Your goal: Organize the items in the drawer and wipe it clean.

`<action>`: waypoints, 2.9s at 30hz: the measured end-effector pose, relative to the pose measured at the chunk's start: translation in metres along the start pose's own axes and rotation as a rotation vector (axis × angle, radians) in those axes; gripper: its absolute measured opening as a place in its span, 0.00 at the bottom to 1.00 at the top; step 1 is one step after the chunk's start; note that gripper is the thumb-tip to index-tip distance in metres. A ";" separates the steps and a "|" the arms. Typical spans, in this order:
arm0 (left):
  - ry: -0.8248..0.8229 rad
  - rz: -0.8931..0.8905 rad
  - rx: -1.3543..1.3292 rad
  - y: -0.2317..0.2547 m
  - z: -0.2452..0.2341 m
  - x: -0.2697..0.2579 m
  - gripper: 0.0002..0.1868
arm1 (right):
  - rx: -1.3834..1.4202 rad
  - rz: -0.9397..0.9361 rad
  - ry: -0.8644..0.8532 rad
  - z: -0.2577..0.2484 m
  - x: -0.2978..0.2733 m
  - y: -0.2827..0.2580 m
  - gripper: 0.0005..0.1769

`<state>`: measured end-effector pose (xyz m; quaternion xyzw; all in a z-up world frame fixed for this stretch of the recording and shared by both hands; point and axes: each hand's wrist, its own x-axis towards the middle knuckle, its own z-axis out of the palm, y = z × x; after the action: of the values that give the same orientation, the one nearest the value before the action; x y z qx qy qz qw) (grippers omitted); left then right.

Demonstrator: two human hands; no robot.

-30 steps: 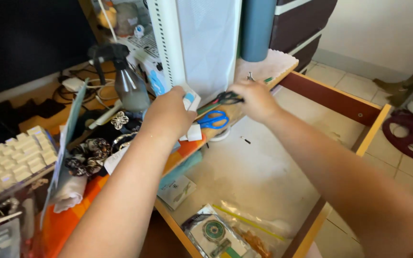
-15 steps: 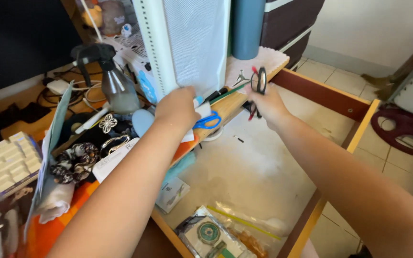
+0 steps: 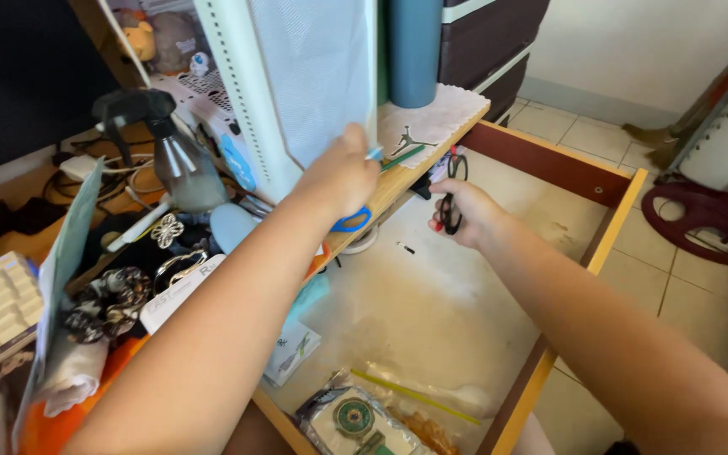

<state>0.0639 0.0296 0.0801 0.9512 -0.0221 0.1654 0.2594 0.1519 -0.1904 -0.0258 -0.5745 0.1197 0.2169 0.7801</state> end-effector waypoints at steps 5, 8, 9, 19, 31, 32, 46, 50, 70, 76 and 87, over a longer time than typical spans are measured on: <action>-0.188 0.022 -0.284 0.004 0.041 0.059 0.15 | 0.084 0.052 0.026 -0.017 0.009 0.011 0.13; -0.179 -0.081 -0.339 -0.005 0.069 0.082 0.13 | 0.119 0.057 0.048 -0.022 0.001 0.010 0.12; -0.075 -0.054 -0.242 -0.010 0.080 0.088 0.11 | 0.133 0.047 0.060 -0.022 -0.003 0.009 0.11; 0.101 0.106 -0.026 0.003 0.082 0.052 0.15 | 0.343 -0.115 -0.024 -0.037 0.007 0.010 0.12; 0.105 -0.241 -1.026 0.005 0.079 -0.045 0.11 | -1.093 -1.545 0.078 0.016 0.078 -0.094 0.18; 0.026 -0.293 -1.080 0.003 0.073 -0.054 0.14 | -1.077 -1.410 0.083 0.030 0.078 -0.098 0.18; -0.084 -0.352 -1.311 -0.030 -0.023 -0.142 0.19 | -1.198 -1.658 0.044 0.027 -0.047 -0.017 0.01; -0.313 -0.291 -0.694 -0.025 -0.006 -0.167 0.17 | -1.427 -1.339 -0.312 0.013 -0.066 0.023 0.03; -0.579 -0.010 0.057 -0.016 0.018 -0.230 0.24 | -1.908 -1.052 -0.460 0.164 -0.104 0.128 0.49; -0.613 -0.128 0.092 0.006 0.002 -0.230 0.24 | -2.030 -0.914 -0.512 0.165 -0.077 0.153 0.42; -0.519 -0.269 0.168 0.025 -0.014 -0.232 0.15 | -1.884 -0.741 -0.521 0.149 -0.064 0.151 0.49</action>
<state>-0.1629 0.0046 0.0280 0.9742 0.0521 -0.1178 0.1851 0.0143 -0.0246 -0.0788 -0.8863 -0.4535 0.0868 0.0359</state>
